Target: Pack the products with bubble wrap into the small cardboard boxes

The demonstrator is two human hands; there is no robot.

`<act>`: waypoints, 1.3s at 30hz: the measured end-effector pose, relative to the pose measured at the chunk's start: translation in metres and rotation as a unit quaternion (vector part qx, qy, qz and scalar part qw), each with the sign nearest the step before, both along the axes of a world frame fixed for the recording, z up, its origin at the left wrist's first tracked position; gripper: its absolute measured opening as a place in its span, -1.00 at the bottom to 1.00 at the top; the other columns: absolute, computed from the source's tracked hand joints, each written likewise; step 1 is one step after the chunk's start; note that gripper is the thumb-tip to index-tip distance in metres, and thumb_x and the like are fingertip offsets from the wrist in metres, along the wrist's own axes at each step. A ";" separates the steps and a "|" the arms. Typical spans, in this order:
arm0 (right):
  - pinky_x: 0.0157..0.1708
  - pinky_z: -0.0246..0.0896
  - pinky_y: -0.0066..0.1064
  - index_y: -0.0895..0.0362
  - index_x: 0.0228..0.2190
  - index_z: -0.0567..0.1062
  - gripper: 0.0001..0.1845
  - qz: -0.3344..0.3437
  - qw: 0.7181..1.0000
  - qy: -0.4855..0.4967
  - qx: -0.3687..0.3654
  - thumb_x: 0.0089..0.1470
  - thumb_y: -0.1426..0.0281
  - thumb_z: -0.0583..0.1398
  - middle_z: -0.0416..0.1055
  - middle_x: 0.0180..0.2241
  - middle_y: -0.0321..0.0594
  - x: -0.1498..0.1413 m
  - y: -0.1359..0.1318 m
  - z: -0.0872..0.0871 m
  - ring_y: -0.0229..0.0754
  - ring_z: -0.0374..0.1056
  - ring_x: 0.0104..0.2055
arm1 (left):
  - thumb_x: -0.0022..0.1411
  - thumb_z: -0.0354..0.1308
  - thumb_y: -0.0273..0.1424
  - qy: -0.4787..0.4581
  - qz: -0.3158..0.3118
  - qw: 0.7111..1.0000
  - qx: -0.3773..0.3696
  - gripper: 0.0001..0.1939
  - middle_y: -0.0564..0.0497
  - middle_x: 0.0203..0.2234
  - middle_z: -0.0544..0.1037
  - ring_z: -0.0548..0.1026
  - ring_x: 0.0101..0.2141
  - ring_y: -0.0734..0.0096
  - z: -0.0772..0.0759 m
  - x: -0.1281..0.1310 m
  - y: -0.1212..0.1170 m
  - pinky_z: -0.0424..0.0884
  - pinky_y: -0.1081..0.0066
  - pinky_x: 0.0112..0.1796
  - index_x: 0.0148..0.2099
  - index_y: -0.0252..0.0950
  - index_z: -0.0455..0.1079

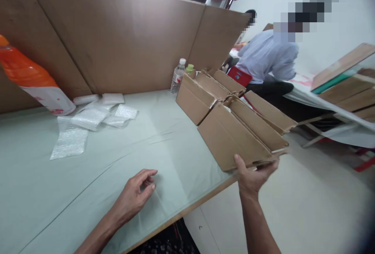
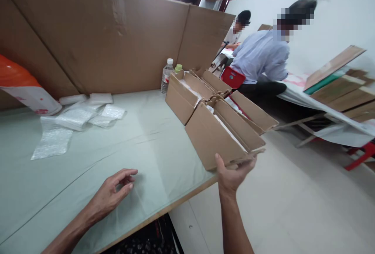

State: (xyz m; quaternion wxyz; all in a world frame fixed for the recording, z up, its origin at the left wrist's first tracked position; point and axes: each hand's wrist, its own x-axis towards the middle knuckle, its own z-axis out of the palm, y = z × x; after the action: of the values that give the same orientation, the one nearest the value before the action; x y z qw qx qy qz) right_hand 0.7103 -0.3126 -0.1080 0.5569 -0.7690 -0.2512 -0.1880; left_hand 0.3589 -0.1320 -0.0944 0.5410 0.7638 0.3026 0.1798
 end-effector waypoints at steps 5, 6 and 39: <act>0.23 0.19 0.10 0.23 0.34 -0.02 0.23 -0.010 1.000 -0.016 -0.003 -0.16 0.01 0.41 0.10 0.29 0.21 0.004 0.026 0.002 0.18 0.16 0.31 | 0.27 0.12 -0.23 0.025 0.009 0.999 -0.034 -0.64 -0.13 -0.10 0.63 0.61 -0.16 0.20 -0.001 -0.013 -0.006 0.56 0.30 -0.21 0.04 -0.23 0.52; 0.22 0.20 0.10 0.23 0.34 0.01 0.22 -0.015 1.000 -0.012 -0.003 -0.16 0.01 0.41 0.12 0.29 0.20 0.003 0.026 0.001 0.18 0.17 0.31 | 0.27 0.11 -0.22 0.025 0.012 0.999 -0.040 -0.64 -0.14 -0.09 0.63 0.61 -0.14 0.19 -0.003 -0.016 -0.008 0.56 0.29 -0.19 0.04 -0.23 0.52; -0.13 0.49 -0.07 0.06 0.08 0.50 -0.61 0.631 0.665 -0.359 -0.173 0.25 0.29 0.16 0.48 0.13 -0.03 -0.292 0.141 -0.069 0.15 0.47 0.10 | 0.14 0.18 -0.24 0.038 0.716 0.663 0.214 -0.65 -0.11 -0.22 0.64 0.60 -0.20 0.25 0.063 -0.422 0.053 0.52 0.27 -0.06 -0.10 -0.34 0.53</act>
State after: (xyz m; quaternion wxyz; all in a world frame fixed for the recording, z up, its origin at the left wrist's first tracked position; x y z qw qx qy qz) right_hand 0.4183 -0.1719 -0.1771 0.2661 -0.3817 -0.8851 -0.0066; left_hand -0.0627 -0.0791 -0.0311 0.0548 0.4131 0.7298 0.5420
